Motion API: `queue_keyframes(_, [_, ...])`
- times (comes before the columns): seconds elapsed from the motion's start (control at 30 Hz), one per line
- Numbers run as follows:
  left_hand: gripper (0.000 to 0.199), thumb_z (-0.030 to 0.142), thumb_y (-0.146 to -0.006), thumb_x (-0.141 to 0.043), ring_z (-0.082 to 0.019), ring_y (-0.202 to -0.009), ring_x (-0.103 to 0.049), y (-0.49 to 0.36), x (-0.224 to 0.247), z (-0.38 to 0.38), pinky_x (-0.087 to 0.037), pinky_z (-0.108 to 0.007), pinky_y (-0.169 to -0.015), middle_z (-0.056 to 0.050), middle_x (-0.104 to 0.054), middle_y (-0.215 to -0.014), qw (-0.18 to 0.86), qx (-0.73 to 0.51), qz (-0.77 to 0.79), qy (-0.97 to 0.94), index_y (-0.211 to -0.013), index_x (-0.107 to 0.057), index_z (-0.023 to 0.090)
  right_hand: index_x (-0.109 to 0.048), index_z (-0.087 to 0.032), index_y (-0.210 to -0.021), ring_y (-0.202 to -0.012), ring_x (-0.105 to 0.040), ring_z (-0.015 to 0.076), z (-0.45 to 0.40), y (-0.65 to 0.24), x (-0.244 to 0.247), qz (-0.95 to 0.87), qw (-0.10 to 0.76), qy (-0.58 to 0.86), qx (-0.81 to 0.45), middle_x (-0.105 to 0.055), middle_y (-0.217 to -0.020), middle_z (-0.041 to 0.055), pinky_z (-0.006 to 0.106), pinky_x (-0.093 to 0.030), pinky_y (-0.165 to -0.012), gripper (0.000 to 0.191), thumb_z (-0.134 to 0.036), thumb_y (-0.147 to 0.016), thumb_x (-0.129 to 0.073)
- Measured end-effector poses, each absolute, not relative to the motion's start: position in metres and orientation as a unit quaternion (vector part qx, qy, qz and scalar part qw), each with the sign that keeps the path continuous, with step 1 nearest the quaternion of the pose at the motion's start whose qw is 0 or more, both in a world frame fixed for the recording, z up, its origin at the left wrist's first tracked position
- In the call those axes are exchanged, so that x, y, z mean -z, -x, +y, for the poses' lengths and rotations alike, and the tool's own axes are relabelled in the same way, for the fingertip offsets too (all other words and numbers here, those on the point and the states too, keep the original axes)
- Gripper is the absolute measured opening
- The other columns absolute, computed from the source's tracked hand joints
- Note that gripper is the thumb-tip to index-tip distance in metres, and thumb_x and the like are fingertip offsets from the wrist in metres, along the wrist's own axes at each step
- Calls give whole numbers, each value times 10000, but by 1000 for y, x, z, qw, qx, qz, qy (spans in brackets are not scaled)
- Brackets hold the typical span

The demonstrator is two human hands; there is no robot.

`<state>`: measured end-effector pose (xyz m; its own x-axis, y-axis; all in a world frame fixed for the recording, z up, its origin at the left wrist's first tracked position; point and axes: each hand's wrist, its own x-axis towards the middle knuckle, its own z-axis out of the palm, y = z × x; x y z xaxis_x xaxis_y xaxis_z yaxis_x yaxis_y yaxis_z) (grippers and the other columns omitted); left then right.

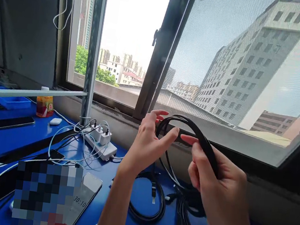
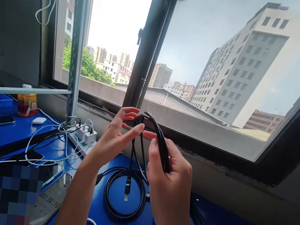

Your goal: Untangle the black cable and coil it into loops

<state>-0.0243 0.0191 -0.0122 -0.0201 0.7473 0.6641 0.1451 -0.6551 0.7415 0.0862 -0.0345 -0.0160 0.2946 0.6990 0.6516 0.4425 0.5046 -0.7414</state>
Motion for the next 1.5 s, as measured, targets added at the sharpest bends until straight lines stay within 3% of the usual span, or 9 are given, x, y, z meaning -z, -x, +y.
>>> queue_keyframes(0.07, [477, 336, -737, -594, -189, -1094, -472, 18, 13, 20, -352, -304, -891, -54, -554, -1156, 245, -624, 320, -669, -1188, -462, 253, -683, -197, -764, -341, -252, 51, -41, -88, 14, -618, 633, 462, -70, -302, -390, -69, 185, -190, -309, 285, -425, -805, -517])
queue_keyframes(0.13, [438, 292, -730, -590, -179, -960, -541, 11, 12, 20, -379, -293, -826, -39, -622, -1004, 236, -642, 339, -646, -1155, -504, 234, -660, -197, -659, -334, -241, 46, -47, -89, 13, -657, 617, 429, -54, -295, -395, -65, 189, -171, -293, 289, -402, -807, -521])
queue_keyframes(0.23, [146, 271, -746, -524, -126, -584, -529, 8, 9, 20, -380, -243, -601, 17, -588, -582, 229, -670, 369, -602, -782, -634, 183, -664, -204, -613, -356, -275, 47, -56, -90, 11, -666, 628, 402, -43, -320, -439, -54, 190, -207, -304, 255, -363, -782, -560])
queue_keyframes(0.33, [295, 315, -751, -494, -96, -432, -454, 17, 7, 20, -363, -230, -527, 26, -495, -395, 271, -663, 322, -620, -505, -579, 177, -698, -231, -636, -399, -344, 56, -63, -93, 8, -612, 676, 409, -33, -395, -470, -40, 194, -267, -346, 185, -371, -732, -624])
queue_keyframes(0.57, [487, 520, -646, -617, -82, -247, -343, 25, 4, 8, -231, -233, -322, 49, -326, -281, 440, -599, 241, -624, -340, -400, 209, -711, -254, -719, -437, -482, 80, -58, -115, 5, -563, 705, 429, -48, -578, -535, -21, 178, -367, -371, 163, -400, -648, -694])
queue_keyframes(0.73, [548, 578, -633, -637, -59, -257, -234, 14, 0, -3, -160, -244, -308, 55, -254, -299, 434, -669, 255, -547, -347, -334, 223, -673, -207, -781, -337, -362, 53, -42, -117, 9, -583, 672, 455, -34, -422, -440, -68, 170, -303, -306, 217, -406, -711, -624])
queue_keyframes(1.03, [580, 591, -564, -679, -35, -250, -140, 8, -2, -11, -71, -250, -290, 66, -184, -273, 480, -682, 228, -502, -325, -314, 210, -646, -196, -723, -299, -342, 42, -46, -123, 5, -504, 750, 416, -101, -352, -372, -90, 144, -275, -284, 208, -398, -672, -650])
queue_keyframes(1.27, [572, 534, -667, -615, -30, -259, -134, 0, -4, -16, -73, -248, -308, 74, -179, -282, 498, -678, 215, -496, -341, -274, 210, -645, -217, -675, -258, -262, 34, -52, -122, 1, -484, 785, 332, -197, -291, -317, -101, 145, -200, -251, 193, -403, -647, -687])
queue_keyframes(1.5, [577, 505, -612, -664, -29, -268, -129, -10, -1, -7, -80, -250, -322, 74, -161, -276, 529, -669, 194, -486, -350, -246, 207, -653, -227, -589, -273, -178, 22, -56, -126, -5, -493, 791, 284, -227, -262, -332, -89, 162, -142, -240, 91, -297, -617, -705])
